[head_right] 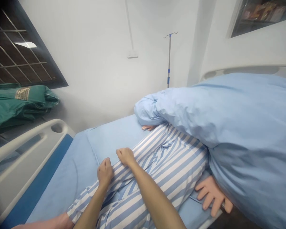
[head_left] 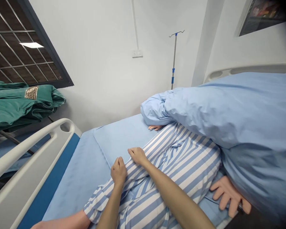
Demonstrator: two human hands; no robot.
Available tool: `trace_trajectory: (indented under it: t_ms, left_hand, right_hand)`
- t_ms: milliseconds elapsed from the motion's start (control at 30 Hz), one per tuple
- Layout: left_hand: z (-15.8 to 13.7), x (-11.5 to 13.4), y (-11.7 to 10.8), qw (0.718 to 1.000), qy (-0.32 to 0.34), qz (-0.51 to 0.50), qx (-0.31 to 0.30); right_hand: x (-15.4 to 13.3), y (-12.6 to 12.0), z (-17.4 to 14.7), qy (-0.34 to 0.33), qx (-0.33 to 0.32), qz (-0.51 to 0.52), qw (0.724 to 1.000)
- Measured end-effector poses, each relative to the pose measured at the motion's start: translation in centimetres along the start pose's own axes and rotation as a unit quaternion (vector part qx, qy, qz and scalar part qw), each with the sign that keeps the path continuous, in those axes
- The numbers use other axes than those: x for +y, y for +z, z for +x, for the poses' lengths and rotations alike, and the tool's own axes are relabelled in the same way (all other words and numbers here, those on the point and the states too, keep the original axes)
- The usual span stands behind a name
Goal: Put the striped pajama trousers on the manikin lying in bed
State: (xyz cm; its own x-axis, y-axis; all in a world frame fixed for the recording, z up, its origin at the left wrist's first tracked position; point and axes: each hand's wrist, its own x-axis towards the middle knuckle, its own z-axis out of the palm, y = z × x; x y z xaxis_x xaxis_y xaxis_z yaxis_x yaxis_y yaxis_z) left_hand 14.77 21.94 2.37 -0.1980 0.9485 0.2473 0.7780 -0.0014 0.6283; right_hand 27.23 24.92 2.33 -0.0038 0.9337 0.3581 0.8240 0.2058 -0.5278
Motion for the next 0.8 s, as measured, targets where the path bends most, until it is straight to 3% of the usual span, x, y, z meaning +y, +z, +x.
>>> trace_trajectory:
  t_ms: [267, 467, 567, 800]
  left_hand:
    - [1.1, 0.6, -0.3, 0.999, -0.002, 0.002, -0.034]
    - [2.8, 3.9, -0.9, 0.996, -0.022, -0.085, -0.030]
    - [3.2, 5.5, 0.0, 0.991, -0.023, -0.134, -0.016]
    - [1.0, 6.0, 3.7, 0.999, -0.001, 0.002, -0.043]
  right_hand:
    - [-0.2, -0.3, 0.0, 0.025, 0.005, 0.007, 1.000]
    - [-0.1, -0.8, 0.2, 0.062, 0.009, 0.076, 0.995]
    - [0.3, -0.7, 0.7, 0.086, 0.017, 0.160, 0.983]
    - [1.4, -0.3, 1.2, 0.111, 0.052, 0.282, 0.951]
